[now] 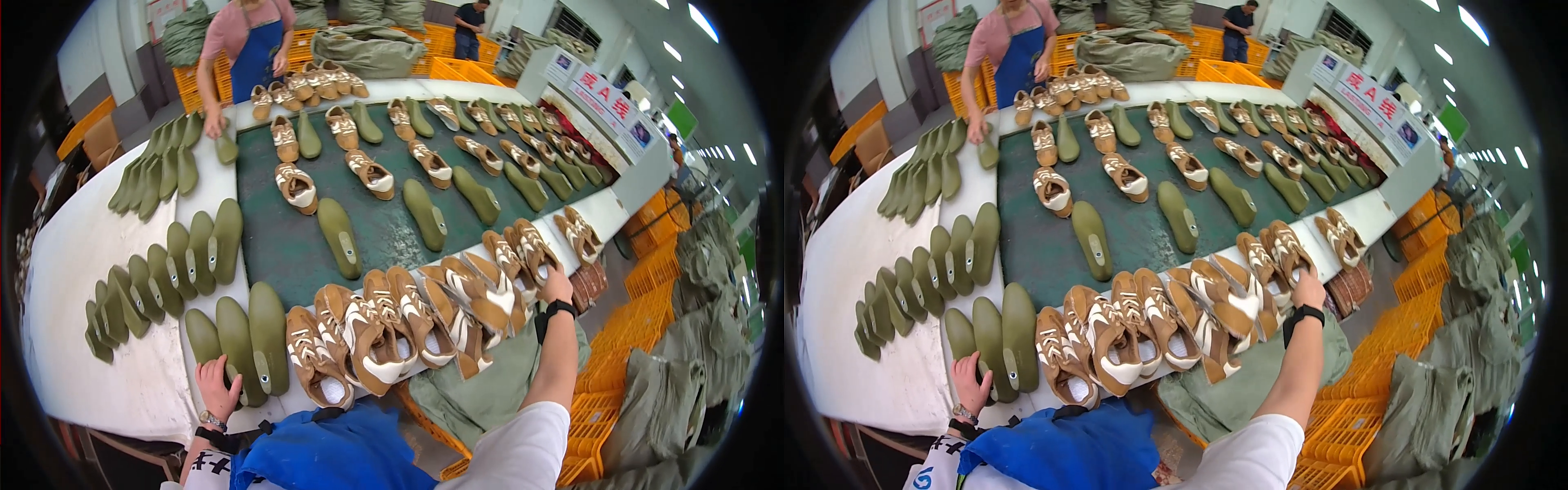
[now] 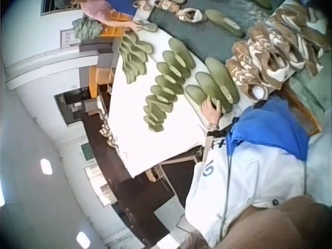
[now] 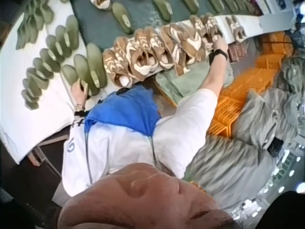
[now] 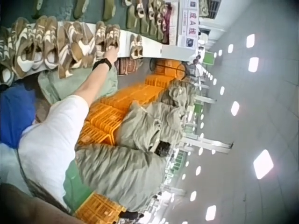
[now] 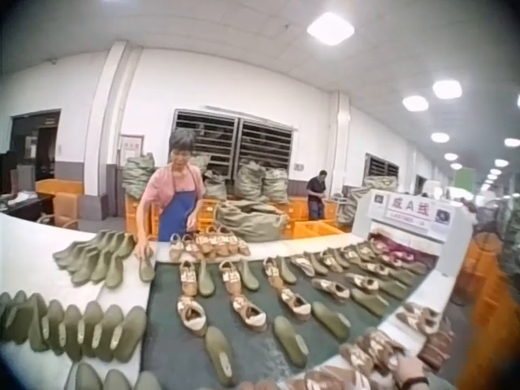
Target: Organize and inspect shoe lasts and partially assembled shoe uppers on a production line table.
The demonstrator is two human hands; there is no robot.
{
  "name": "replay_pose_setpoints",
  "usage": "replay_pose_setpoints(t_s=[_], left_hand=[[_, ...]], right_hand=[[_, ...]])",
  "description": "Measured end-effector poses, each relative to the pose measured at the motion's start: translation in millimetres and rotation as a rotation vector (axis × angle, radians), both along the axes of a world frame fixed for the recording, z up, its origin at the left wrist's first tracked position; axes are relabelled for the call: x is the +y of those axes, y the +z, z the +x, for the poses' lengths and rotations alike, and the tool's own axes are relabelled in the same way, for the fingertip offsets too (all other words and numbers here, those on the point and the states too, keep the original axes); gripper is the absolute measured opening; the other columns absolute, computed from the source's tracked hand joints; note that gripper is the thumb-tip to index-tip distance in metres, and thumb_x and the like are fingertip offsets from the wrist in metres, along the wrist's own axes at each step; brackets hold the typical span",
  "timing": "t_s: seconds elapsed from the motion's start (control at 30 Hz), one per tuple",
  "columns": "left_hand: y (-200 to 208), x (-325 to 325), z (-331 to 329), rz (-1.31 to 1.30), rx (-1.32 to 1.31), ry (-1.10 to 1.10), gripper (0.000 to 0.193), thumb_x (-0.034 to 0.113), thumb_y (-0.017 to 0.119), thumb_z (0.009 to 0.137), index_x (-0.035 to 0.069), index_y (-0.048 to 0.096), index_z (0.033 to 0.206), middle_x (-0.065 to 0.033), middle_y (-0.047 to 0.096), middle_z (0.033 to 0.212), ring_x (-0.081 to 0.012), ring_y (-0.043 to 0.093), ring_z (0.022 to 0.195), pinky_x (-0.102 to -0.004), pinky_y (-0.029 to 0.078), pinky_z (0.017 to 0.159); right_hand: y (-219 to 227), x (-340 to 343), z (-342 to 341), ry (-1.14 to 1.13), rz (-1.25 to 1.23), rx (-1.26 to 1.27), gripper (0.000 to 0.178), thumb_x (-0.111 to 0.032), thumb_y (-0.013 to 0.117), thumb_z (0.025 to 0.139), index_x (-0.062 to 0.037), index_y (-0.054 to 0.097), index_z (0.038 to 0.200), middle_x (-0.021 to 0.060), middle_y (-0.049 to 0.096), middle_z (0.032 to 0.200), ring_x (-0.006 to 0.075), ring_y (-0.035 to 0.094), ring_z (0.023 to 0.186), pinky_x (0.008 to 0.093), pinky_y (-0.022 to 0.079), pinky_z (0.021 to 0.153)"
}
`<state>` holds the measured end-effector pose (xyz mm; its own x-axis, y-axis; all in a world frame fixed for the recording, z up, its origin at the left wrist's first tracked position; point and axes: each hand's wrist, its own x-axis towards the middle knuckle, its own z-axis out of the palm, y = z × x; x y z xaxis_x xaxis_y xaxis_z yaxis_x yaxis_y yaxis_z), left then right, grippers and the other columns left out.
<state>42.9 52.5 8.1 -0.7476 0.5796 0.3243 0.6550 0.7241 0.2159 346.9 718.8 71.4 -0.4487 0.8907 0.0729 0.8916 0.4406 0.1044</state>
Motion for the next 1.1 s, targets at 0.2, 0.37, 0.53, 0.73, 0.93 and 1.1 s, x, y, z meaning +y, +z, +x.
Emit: replay_pose_setpoints(t_s=[0.2,0.37,0.53,0.73,0.93,1.1], left_hand=[[0.5,11.8,-4.0,0.029,0.025,-0.032,0.052,0.035,0.066,0.074,0.006,0.055,0.115,-0.0132,0.058,0.102,-0.0291,0.052,0.102,-0.0477,0.030,0.100],[12.4,4.3,1.3,0.048,0.007,-0.001,0.049,0.036,0.066,0.075,0.007,0.057,0.112,-0.0104,0.060,0.096,-0.0269,0.054,0.098,-0.0472,0.031,0.099],[11.9,0.7,4.1,0.062,-0.006,0.020,0.048,0.037,0.066,0.075,0.007,0.057,0.112,-0.0095,0.061,0.096,-0.0261,0.054,0.099,-0.0471,0.031,0.099],[13.9,2.6,2.0,0.101,0.004,0.003,0.050,0.038,0.066,0.074,0.007,0.057,0.113,-0.0105,0.058,0.109,-0.0277,0.051,0.108,-0.0470,0.030,0.101],[11.9,-3.9,1.8,0.081,0.001,-0.060,0.054,0.045,0.067,0.074,0.013,0.057,0.116,-0.0126,0.055,0.114,-0.0302,0.048,0.112,-0.0498,0.029,0.100],[12.3,-8.2,0.6,0.127,-0.005,-0.122,0.053,0.041,0.067,0.075,0.010,0.057,0.116,-0.0139,0.055,0.113,-0.0294,0.048,0.110,-0.0503,0.029,0.099]], right_hand=[[-62.9,46.5,51.9,-0.083,-0.063,-0.201,0.015,-0.009,0.054,0.083,-0.0046,0.065,0.092,0.0180,0.062,0.106,0.0311,0.063,0.096,0.0419,0.052,0.079],[-20.3,31.0,17.2,0.032,0.091,0.183,0.012,-0.002,0.061,0.074,0.0021,0.064,0.085,0.0228,0.061,0.092,0.0386,0.059,0.088,0.0432,0.048,0.078],[50.2,18.6,-19.7,0.158,0.096,0.735,0.023,-0.012,0.059,0.082,0.0028,0.063,0.099,0.0160,0.064,0.087,0.0292,0.061,0.080,0.0375,0.047,0.073],[141.9,-154.6,-99.7,0.364,-0.409,1.145,0.026,-0.011,0.064,0.083,-0.0001,0.061,0.107,-0.0012,0.059,0.080,0.0022,0.049,0.066,0.0169,0.038,0.051],[114.6,-349.1,-146.2,0.642,-0.674,0.880,0.026,-0.003,0.068,0.078,-0.0022,0.063,0.103,-0.0013,0.060,0.082,0.0059,0.052,0.063,0.0202,0.043,0.056],[49.2,-430.1,-143.7,0.941,-0.500,0.397,0.023,-0.014,0.068,0.076,-0.0045,0.064,0.097,0.0147,0.062,0.084,0.0304,0.062,0.070,0.0384,0.050,0.063]])
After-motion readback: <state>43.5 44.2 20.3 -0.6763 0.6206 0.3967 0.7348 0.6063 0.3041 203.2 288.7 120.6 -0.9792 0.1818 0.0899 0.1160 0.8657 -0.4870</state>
